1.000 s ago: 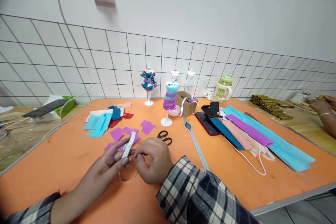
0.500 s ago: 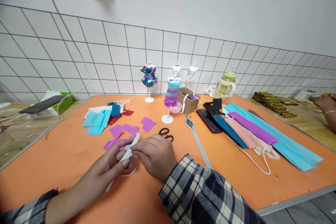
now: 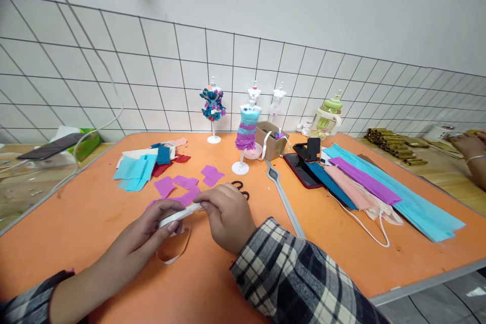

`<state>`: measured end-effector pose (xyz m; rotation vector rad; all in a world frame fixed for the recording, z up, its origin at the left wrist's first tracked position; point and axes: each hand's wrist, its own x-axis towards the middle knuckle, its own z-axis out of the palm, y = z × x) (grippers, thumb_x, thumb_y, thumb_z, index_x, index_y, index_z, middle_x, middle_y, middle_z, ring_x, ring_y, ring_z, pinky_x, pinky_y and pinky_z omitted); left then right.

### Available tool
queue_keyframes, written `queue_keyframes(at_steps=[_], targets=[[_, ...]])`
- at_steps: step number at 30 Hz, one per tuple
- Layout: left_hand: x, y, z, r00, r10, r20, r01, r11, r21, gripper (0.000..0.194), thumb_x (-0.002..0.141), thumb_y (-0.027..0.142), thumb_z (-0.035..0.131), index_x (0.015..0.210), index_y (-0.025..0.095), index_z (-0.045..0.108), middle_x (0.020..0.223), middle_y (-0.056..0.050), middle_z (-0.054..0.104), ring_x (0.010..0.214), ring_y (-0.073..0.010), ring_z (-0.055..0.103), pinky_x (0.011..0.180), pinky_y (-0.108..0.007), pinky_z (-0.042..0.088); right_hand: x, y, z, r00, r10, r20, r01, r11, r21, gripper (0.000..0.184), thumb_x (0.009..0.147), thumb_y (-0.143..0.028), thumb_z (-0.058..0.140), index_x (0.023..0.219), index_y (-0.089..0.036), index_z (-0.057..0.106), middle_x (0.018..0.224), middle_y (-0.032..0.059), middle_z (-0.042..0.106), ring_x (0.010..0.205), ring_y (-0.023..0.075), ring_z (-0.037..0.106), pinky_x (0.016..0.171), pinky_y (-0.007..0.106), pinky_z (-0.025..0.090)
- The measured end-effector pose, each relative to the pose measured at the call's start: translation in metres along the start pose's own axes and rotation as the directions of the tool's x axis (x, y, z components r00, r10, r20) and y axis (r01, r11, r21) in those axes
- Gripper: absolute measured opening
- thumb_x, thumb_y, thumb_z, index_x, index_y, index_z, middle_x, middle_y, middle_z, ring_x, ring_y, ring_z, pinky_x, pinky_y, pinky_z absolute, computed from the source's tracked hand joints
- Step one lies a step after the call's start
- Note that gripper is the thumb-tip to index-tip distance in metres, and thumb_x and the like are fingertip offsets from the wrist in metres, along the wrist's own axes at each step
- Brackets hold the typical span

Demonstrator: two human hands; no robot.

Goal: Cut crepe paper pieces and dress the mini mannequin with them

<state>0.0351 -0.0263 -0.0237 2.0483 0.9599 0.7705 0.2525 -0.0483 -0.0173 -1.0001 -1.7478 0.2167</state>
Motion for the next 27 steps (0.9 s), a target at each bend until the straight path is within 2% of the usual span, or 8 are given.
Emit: queue_keyframes(at_steps=[3, 6, 8, 11, 14, 16, 22, 27], targets=[[-0.001, 0.003, 0.000, 0.999, 0.048, 0.001, -0.048, 0.998, 0.037, 0.025, 0.098, 0.042, 0.045, 0.117, 0.030, 0.056, 0.102, -0.004, 0.068, 0.088, -0.0236, 0.066, 0.076, -0.031, 0.053, -0.002, 0.011, 0.004, 0.956, 0.260, 0.138, -0.288, 0.919, 0.267, 0.020, 0.092, -0.022, 0.049, 0.095, -0.019, 0.069, 0.075, 0.0017, 0.064, 0.063, 0.0139, 0.057, 0.059, 0.027, 0.049], [0.000, 0.006, 0.000, 0.999, 0.042, -0.032, -0.041, 0.999, 0.023, 0.023, 0.097, 0.041, 0.047, 0.113, 0.029, 0.059, 0.101, -0.004, 0.069, 0.089, -0.0242, 0.067, 0.077, -0.031, 0.054, -0.003, 0.018, 0.005, 0.899, 0.356, 0.256, -0.435, 0.797, 0.419, 0.027, 0.094, -0.029, 0.045, 0.099, -0.018, 0.069, 0.071, 0.0004, 0.059, 0.055, 0.0117, 0.053, 0.051, 0.024, 0.048], [0.002, 0.006, -0.001, 0.998, 0.017, -0.054, -0.018, 1.000, -0.023, 0.023, 0.097, 0.041, 0.048, 0.112, 0.029, 0.059, 0.100, -0.004, 0.069, 0.089, -0.0242, 0.067, 0.077, -0.032, 0.054, -0.002, 0.017, 0.002, 0.933, 0.315, 0.174, -0.358, 0.862, 0.360, 0.029, 0.095, -0.034, 0.046, 0.104, -0.018, 0.069, 0.082, 0.0031, 0.061, 0.063, 0.0131, 0.055, 0.054, 0.025, 0.050], [0.002, 0.003, -0.002, 0.998, -0.001, -0.056, -0.003, 0.998, -0.061, 0.023, 0.097, 0.041, 0.048, 0.115, 0.030, 0.058, 0.102, -0.004, 0.069, 0.093, -0.0242, 0.066, 0.078, -0.031, 0.055, 0.002, 0.011, -0.005, 0.993, 0.080, 0.083, -0.090, 0.988, 0.123, 0.031, 0.090, -0.033, 0.060, 0.118, -0.022, 0.065, 0.105, 0.0070, 0.067, 0.085, 0.0185, 0.059, 0.073, 0.032, 0.052], [0.001, 0.003, -0.002, 0.999, 0.020, -0.036, -0.021, 1.000, -0.020, 0.023, 0.097, 0.039, 0.049, 0.115, 0.030, 0.059, 0.104, -0.004, 0.069, 0.094, -0.0243, 0.066, 0.079, -0.031, 0.054, 0.004, 0.004, -0.007, 0.983, -0.136, 0.120, 0.143, 0.988, -0.051, 0.025, 0.089, -0.026, 0.066, 0.113, -0.023, 0.067, 0.106, 0.0054, 0.072, 0.096, 0.0207, 0.060, 0.087, 0.037, 0.047], [0.000, 0.005, 0.000, 0.999, 0.034, -0.029, -0.034, 0.999, 0.009, 0.023, 0.096, 0.039, 0.049, 0.114, 0.030, 0.060, 0.105, -0.004, 0.069, 0.094, -0.0245, 0.066, 0.080, -0.032, 0.054, 0.003, 0.004, -0.006, 0.973, -0.201, 0.116, 0.215, 0.968, -0.126, 0.012, 0.092, -0.024, 0.063, 0.102, -0.023, 0.070, 0.094, 0.0031, 0.074, 0.086, 0.0185, 0.061, 0.081, 0.035, 0.045], [-0.001, 0.006, 0.000, 0.988, 0.114, -0.102, -0.099, 0.985, 0.141, 0.031, 0.095, 0.033, 0.051, 0.124, 0.031, 0.062, 0.118, -0.005, 0.070, 0.105, -0.0274, 0.065, 0.089, -0.035, 0.052, 0.000, 0.005, -0.009, 0.959, -0.265, 0.101, 0.284, 0.915, -0.286, 0.012, 0.092, -0.032, 0.065, 0.093, -0.027, 0.075, 0.078, 0.0007, 0.074, 0.073, 0.0181, 0.055, 0.071, 0.036, 0.038], [0.005, 0.000, -0.010, 0.939, 0.340, -0.047, -0.304, 0.887, 0.347, 0.041, 0.092, 0.019, 0.048, 0.125, 0.035, 0.067, 0.118, -0.003, 0.074, 0.104, -0.0267, 0.066, 0.092, -0.038, 0.048, 0.000, -0.001, -0.007, 0.992, -0.099, 0.074, 0.107, 0.987, -0.117, 0.014, 0.090, -0.028, 0.063, 0.087, -0.023, 0.076, 0.075, 0.0030, 0.070, 0.071, 0.0173, 0.054, 0.068, 0.034, 0.038]])
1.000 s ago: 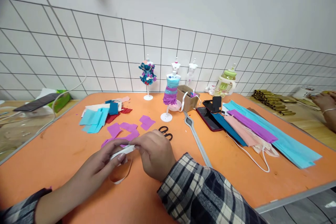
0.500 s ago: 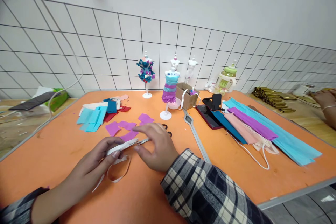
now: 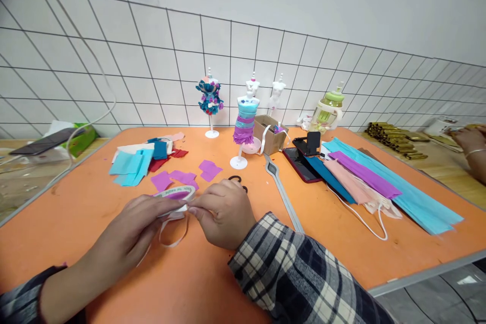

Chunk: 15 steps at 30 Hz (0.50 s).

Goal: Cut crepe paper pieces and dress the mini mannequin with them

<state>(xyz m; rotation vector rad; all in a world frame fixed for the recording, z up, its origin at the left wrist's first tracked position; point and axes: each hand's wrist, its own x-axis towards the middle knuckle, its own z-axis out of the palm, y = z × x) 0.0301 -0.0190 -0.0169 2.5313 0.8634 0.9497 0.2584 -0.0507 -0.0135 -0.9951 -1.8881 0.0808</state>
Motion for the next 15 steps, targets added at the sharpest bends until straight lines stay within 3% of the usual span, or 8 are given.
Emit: queue_keyframes(at_steps=[2, 3, 6, 8, 11, 15], targets=[[0.001, 0.000, -0.003, 0.997, 0.083, -0.005, -0.083, 0.995, 0.063, 0.047, 0.091, 0.014, 0.046, 0.128, 0.035, 0.066, 0.123, -0.003, 0.073, 0.106, -0.0265, 0.066, 0.091, -0.038, 0.048, 0.002, -0.001, 0.003, 0.983, 0.168, 0.073, -0.180, 0.957, 0.228, 0.013, 0.085, -0.025, 0.062, 0.079, -0.020, 0.073, 0.071, 0.0020, 0.066, 0.068, 0.0157, 0.053, 0.066, 0.031, 0.039], [0.001, 0.001, -0.004, 0.992, 0.129, 0.003, -0.129, 0.987, 0.094, 0.049, 0.091, 0.012, 0.045, 0.130, 0.035, 0.065, 0.124, -0.003, 0.073, 0.106, -0.0257, 0.067, 0.091, -0.038, 0.048, 0.003, -0.001, 0.005, 0.946, 0.274, 0.174, -0.320, 0.873, 0.367, 0.012, 0.081, -0.023, 0.061, 0.073, -0.020, 0.069, 0.068, 0.0008, 0.063, 0.065, 0.0146, 0.052, 0.064, 0.029, 0.039], [0.000, 0.011, -0.007, 0.974, 0.223, 0.033, -0.225, 0.958, 0.180, 0.048, 0.093, 0.013, 0.050, 0.136, 0.032, 0.058, 0.122, -0.003, 0.073, 0.104, -0.0229, 0.066, 0.089, -0.036, 0.049, 0.005, 0.001, 0.011, 0.712, 0.429, 0.556, -0.702, 0.447, 0.554, 0.011, 0.067, -0.022, 0.054, 0.057, -0.019, 0.056, 0.054, -0.0027, 0.050, 0.054, 0.0119, 0.044, 0.055, 0.025, 0.035], [0.001, 0.018, -0.008, 0.973, 0.224, 0.058, -0.232, 0.950, 0.208, 0.043, 0.091, 0.023, 0.061, 0.133, 0.029, 0.058, 0.115, -0.004, 0.075, 0.100, -0.0223, 0.066, 0.087, -0.034, 0.049, 0.005, 0.001, 0.014, 0.616, 0.430, 0.660, -0.787, 0.301, 0.539, 0.010, 0.061, -0.023, 0.051, 0.052, -0.019, 0.050, 0.049, -0.0036, 0.044, 0.049, 0.0110, 0.040, 0.051, 0.025, 0.031], [0.004, 0.023, -0.010, 0.971, 0.232, 0.053, -0.238, 0.949, 0.208, 0.028, 0.092, 0.022, 0.061, 0.120, 0.027, 0.063, 0.099, -0.001, 0.077, 0.086, -0.0181, 0.067, 0.076, -0.029, 0.051, 0.004, -0.005, 0.017, 0.615, 0.439, 0.655, -0.785, 0.258, 0.564, 0.008, 0.057, -0.025, 0.051, 0.051, -0.019, 0.050, 0.048, -0.0035, 0.043, 0.049, 0.0110, 0.038, 0.051, 0.025, 0.029], [0.006, 0.021, -0.016, 0.940, 0.340, -0.004, -0.333, 0.923, 0.194, 0.032, 0.093, 0.007, 0.053, 0.118, 0.025, 0.061, 0.089, 0.002, 0.077, 0.078, -0.0143, 0.067, 0.072, -0.026, 0.050, 0.001, -0.015, 0.020, 0.686, 0.408, 0.602, -0.689, 0.099, 0.718, 0.007, 0.054, -0.025, 0.056, 0.052, -0.018, 0.056, 0.050, -0.0025, 0.045, 0.057, 0.0126, 0.039, 0.058, 0.026, 0.030]])
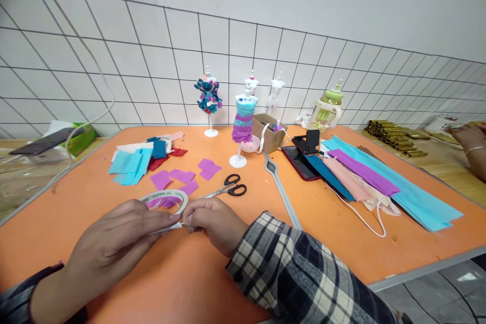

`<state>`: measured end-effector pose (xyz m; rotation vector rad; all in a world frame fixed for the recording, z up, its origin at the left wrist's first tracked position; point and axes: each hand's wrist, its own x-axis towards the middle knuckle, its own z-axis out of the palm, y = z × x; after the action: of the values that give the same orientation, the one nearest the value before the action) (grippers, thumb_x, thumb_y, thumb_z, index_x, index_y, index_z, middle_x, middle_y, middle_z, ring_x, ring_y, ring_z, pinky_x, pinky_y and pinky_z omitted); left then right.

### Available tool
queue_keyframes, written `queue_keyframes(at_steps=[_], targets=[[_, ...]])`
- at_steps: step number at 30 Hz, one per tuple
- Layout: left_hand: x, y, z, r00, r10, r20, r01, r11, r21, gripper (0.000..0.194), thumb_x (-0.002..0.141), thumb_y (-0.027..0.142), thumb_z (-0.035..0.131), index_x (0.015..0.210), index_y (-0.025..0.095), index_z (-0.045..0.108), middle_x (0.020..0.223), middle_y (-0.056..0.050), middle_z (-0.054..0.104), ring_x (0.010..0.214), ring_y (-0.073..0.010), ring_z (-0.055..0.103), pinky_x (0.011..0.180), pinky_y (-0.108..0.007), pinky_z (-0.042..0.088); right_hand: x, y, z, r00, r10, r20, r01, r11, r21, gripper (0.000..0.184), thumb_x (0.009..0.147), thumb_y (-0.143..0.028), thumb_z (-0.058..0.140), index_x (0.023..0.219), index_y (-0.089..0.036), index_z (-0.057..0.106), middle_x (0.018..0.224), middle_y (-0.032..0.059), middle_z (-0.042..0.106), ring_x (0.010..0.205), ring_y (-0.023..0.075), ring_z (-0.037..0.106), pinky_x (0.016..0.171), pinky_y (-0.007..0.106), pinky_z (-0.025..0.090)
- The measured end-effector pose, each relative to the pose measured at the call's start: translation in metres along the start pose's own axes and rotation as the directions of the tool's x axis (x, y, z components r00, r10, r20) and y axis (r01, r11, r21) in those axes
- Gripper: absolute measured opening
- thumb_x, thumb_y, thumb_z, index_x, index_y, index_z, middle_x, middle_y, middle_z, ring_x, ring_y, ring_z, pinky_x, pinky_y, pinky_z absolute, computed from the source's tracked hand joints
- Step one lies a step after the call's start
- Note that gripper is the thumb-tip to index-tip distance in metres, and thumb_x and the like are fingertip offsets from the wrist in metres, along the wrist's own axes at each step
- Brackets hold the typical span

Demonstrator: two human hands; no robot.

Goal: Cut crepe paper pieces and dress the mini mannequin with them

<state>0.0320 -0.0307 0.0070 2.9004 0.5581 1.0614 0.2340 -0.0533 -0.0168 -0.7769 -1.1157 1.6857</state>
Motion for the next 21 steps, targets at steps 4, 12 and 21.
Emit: queue_keyframes(at_steps=[4, 12, 21], targets=[[0.000, 0.000, -0.004, 0.998, 0.061, -0.035, -0.061, 0.998, -0.006, 0.034, 0.092, 0.006, 0.056, 0.119, 0.025, 0.061, 0.095, 0.001, 0.079, 0.083, -0.0140, 0.070, 0.077, -0.027, 0.052, -0.002, 0.000, 0.004, 0.998, -0.048, 0.033, 0.043, 0.991, 0.127, 0.007, 0.054, -0.025, 0.061, 0.052, -0.018, 0.059, 0.050, -0.0029, 0.044, 0.056, 0.0127, 0.036, 0.059, 0.028, 0.028], [0.005, 0.005, -0.009, 0.993, 0.072, -0.098, -0.074, 0.997, -0.012, 0.036, 0.091, 0.005, 0.056, 0.118, 0.028, 0.064, 0.090, 0.001, 0.079, 0.081, -0.0147, 0.071, 0.073, -0.027, 0.055, -0.005, 0.000, 0.007, 0.993, -0.088, 0.073, 0.079, 0.989, 0.123, 0.011, 0.058, -0.025, 0.062, 0.052, -0.018, 0.056, 0.049, -0.0039, 0.042, 0.054, 0.0116, 0.032, 0.060, 0.028, 0.025], [-0.010, 0.000, -0.013, 0.945, -0.181, -0.272, 0.139, 0.976, -0.168, 0.039, 0.085, 0.005, 0.063, 0.111, 0.033, 0.070, 0.087, 0.003, 0.076, 0.075, -0.0159, 0.063, 0.065, -0.029, 0.051, -0.008, -0.036, -0.034, 0.903, -0.401, -0.154, 0.412, 0.910, 0.046, 0.029, 0.073, -0.036, 0.058, 0.051, -0.021, 0.046, 0.056, -0.0021, 0.040, 0.057, 0.0140, 0.042, 0.068, 0.032, 0.043]])
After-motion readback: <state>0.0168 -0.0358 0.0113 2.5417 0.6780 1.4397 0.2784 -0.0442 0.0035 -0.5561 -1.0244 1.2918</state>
